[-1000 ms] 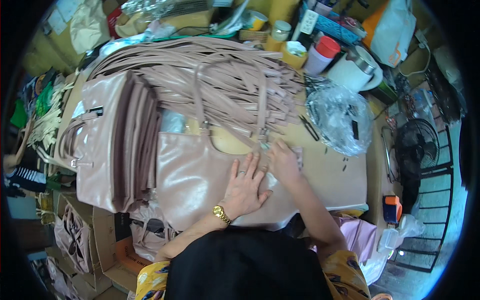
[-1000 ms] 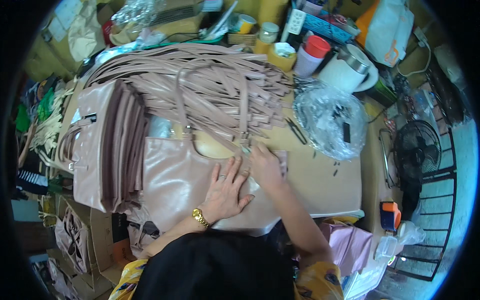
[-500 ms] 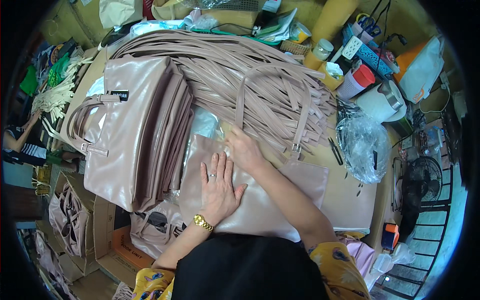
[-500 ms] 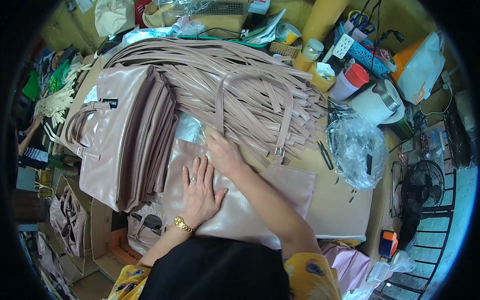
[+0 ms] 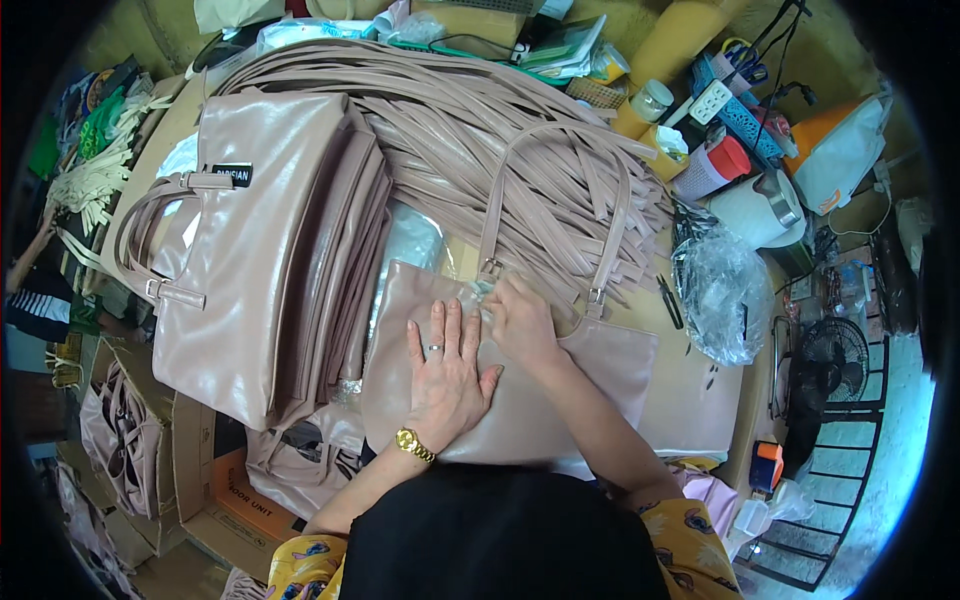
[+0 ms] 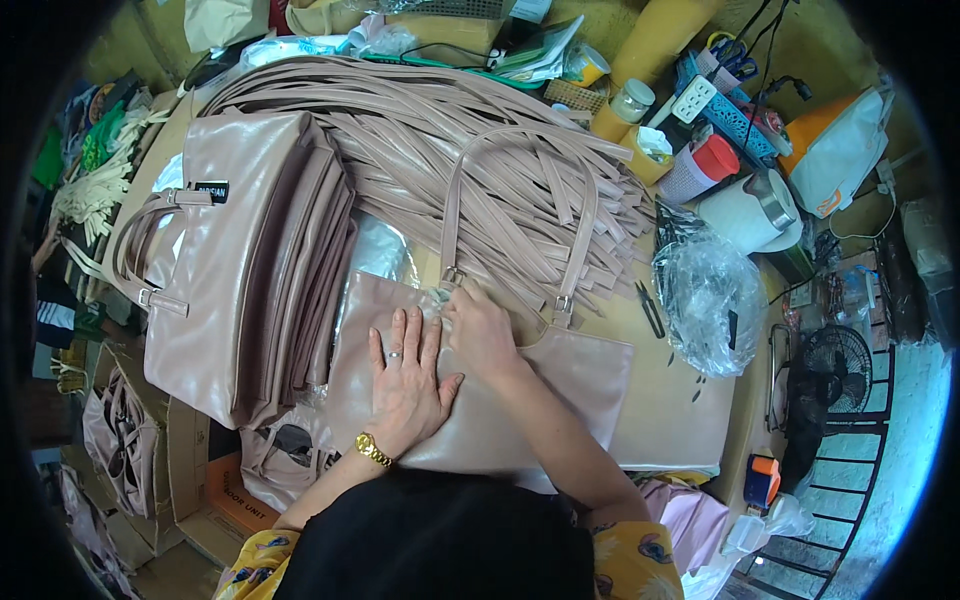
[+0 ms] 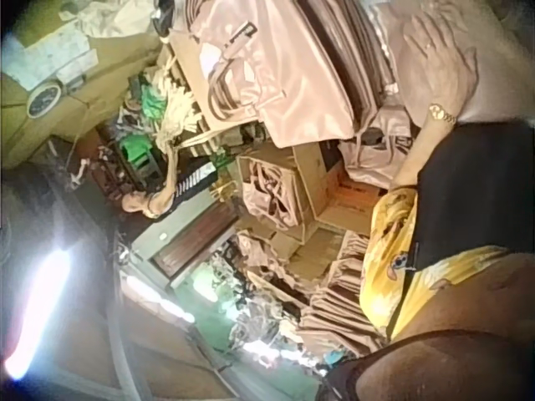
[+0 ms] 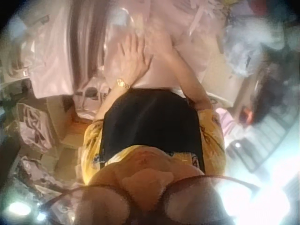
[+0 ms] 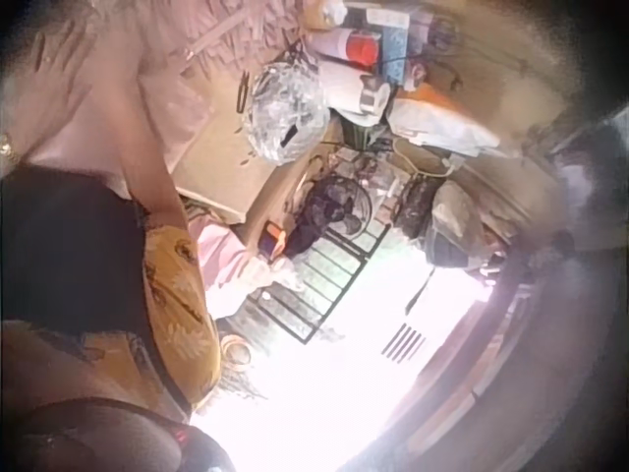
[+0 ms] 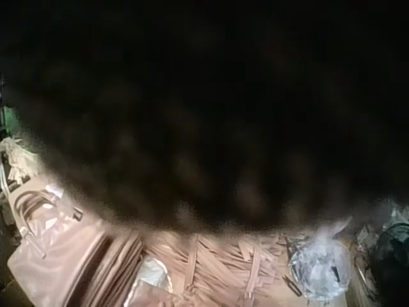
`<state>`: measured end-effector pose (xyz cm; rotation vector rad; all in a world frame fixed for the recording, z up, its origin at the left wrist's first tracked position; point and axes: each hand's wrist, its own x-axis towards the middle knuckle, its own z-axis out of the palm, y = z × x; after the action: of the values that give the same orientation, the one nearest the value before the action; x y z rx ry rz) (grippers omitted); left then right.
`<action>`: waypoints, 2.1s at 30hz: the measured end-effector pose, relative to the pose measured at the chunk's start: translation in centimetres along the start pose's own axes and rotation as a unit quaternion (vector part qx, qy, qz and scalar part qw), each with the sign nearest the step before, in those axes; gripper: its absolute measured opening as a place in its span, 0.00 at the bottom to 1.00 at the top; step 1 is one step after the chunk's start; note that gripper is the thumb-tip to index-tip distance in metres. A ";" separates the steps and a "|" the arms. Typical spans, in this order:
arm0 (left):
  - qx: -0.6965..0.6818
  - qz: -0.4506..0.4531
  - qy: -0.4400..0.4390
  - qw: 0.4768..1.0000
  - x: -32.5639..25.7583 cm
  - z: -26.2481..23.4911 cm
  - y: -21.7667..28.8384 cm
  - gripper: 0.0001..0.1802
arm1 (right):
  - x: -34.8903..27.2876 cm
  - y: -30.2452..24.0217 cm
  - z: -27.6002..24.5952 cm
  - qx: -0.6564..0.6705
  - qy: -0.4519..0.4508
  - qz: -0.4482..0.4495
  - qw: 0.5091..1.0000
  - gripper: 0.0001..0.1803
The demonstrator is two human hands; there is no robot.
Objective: The person attaches tags to bags, packs items into plastic bags, and organizes finished leather goods on a workshop table.
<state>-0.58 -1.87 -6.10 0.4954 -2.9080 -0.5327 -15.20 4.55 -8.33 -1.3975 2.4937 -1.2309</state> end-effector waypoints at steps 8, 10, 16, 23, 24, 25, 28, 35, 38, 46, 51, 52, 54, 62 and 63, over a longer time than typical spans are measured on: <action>0.019 0.001 0.005 1.000 -0.2 0.1 0.2 0.39 | 1.4 -0.6 0.3 0.014 0.010 -0.013 1.000 0.03; 0.021 0.002 0.007 1.000 -0.3 0.0 0.3 0.39 | 0.4 -0.4 0.2 0.010 -0.002 -0.003 1.000 0.04; 0.056 0.008 -0.001 0.998 0.0 0.2 0.8 0.39 | 3.2 -0.5 1.8 -0.026 -0.034 -0.005 0.999 0.09; 0.060 0.011 0.017 0.998 -0.1 0.5 1.2 0.40 | -8.8 2.5 -5.4 -0.106 -0.055 0.036 0.992 0.12; 0.065 0.014 0.015 0.998 -0.2 0.6 1.1 0.40 | -10.7 3.5 -7.4 -0.117 -0.039 0.039 0.992 0.11; 0.071 0.014 0.015 0.997 -0.3 0.7 1.1 0.40 | -11.8 5.3 -9.9 -0.164 -0.020 0.051 0.985 0.11; 0.084 0.020 0.015 0.996 -0.2 0.8 1.2 0.40 | -10.4 6.0 -14.5 -0.223 -0.024 0.083 0.971 0.11; 0.049 0.045 0.075 0.995 -0.5 0.2 1.8 0.35 | -2.5 12.3 -23.0 -0.245 0.219 -0.008 0.944 0.03; -0.020 0.068 0.125 0.990 -0.3 -0.7 2.8 0.25 | -2.6 10.3 -24.6 -0.208 0.206 0.069 0.954 0.04; -0.211 0.101 0.004 0.972 2.7 0.0 8.7 0.03 | -6.8 6.8 -29.3 -0.187 0.388 0.060 0.900 0.06; -0.214 0.182 0.051 0.958 2.3 2.9 8.9 0.05 | -11.7 18.0 -36.3 -0.304 0.200 0.341 0.867 0.11; -0.208 0.182 0.056 0.959 2.2 3.0 8.8 0.05 | -11.8 18.5 -36.0 -0.359 0.141 0.371 0.845 0.11; -0.235 0.157 0.063 0.957 2.2 3.0 9.2 0.04 | -12.4 19.3 -35.2 -0.325 0.102 0.368 0.865 0.10; -0.462 0.058 -0.008 0.885 2.7 4.0 8.1 0.06 | -11.0 10.1 -38.4 0.144 0.328 0.185 0.915 0.04; -0.543 0.009 -0.097 0.834 2.6 3.2 8.3 0.11 | -10.7 7.4 -37.3 0.180 0.297 0.171 0.922 0.03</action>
<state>-6.09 5.63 -5.82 0.2196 -2.1818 -2.0866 -28.17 37.66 8.95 -0.5176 2.4726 -2.1133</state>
